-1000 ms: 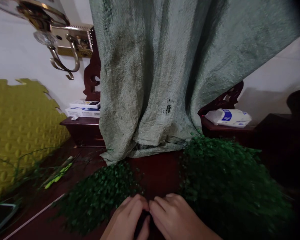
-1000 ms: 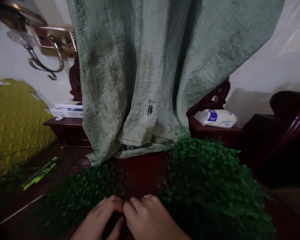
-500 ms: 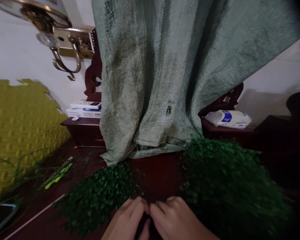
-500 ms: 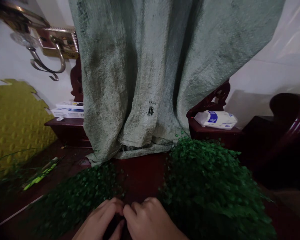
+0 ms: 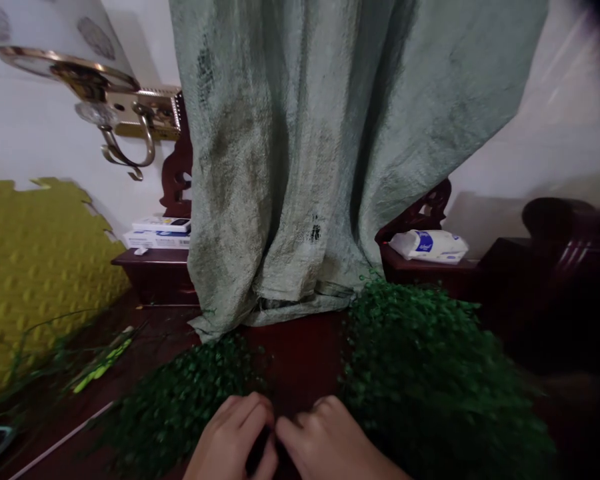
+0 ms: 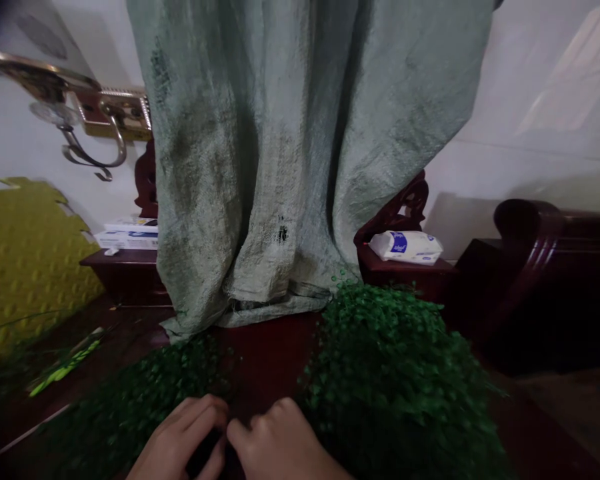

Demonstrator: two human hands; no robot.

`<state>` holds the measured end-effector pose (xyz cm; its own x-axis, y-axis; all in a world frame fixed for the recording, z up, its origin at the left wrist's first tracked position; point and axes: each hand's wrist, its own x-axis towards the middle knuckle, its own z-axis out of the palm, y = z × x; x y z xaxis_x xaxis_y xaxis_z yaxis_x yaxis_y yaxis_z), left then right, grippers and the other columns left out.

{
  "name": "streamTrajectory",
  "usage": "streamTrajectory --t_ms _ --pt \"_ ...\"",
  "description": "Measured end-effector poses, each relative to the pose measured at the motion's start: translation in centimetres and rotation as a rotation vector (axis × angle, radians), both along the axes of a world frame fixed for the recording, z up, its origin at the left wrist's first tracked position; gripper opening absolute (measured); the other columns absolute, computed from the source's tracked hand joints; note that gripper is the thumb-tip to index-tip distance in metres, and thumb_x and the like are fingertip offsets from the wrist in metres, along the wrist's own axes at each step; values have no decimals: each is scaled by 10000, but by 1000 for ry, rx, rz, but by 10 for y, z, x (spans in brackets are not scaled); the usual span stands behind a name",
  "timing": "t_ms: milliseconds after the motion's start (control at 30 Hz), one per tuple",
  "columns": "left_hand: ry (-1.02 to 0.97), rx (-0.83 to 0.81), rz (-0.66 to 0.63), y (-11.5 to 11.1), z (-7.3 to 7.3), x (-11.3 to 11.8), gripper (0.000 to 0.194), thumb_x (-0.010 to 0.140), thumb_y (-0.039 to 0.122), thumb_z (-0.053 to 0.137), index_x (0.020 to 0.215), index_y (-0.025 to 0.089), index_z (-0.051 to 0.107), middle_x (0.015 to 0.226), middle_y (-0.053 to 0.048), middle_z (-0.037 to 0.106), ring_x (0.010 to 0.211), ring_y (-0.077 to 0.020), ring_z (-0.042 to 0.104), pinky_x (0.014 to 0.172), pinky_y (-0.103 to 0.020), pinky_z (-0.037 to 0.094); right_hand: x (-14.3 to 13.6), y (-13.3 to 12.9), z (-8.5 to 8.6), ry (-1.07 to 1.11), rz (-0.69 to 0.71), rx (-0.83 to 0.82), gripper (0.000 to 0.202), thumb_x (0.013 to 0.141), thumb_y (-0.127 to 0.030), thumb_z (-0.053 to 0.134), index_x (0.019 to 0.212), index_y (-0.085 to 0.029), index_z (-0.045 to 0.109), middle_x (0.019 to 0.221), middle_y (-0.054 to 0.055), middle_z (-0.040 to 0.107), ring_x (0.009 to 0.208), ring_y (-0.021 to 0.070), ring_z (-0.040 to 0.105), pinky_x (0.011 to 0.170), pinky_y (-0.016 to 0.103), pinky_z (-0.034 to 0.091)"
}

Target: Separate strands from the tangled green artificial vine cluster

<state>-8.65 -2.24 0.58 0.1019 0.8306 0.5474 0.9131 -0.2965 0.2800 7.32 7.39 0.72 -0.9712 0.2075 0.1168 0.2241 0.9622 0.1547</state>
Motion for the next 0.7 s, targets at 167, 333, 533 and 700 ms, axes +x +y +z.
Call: streamTrajectory --t_ms 167,333,533,700 --pt "23 -26 4 0 2 0 198 808 62 468 812 220 588 771 -25 687 666 -189 658 604 -277 564 -2 1 0 41 -24 1 179 860 -278 632 808 -221 469 654 -26 694 499 183 653 455 330 190" --pt "-27 -72 -15 -1 4 1 197 801 61 480 859 226 569 807 -21 692 705 -204 669 633 -310 574 1 1 3 40 -41 -17 147 836 -212 626 846 -232 481 683 -35 698 511 187 652 465 329 197" --pt "-81 -76 -13 -2 -1 -2 243 763 40 502 901 234 550 822 -9 696 721 -210 673 624 -320 572 1 1 4 95 -39 -6 140 861 -177 621 848 -232 493 675 -43 674 508 182 631 480 333 240" --pt "-98 -56 -4 -1 -2 -4 266 778 44 514 958 238 542 856 -8 707 741 -215 681 631 -328 576 1 -2 10 204 -70 -66 130 884 -167 628 891 -227 513 727 -29 672 586 196 641 575 311 378"
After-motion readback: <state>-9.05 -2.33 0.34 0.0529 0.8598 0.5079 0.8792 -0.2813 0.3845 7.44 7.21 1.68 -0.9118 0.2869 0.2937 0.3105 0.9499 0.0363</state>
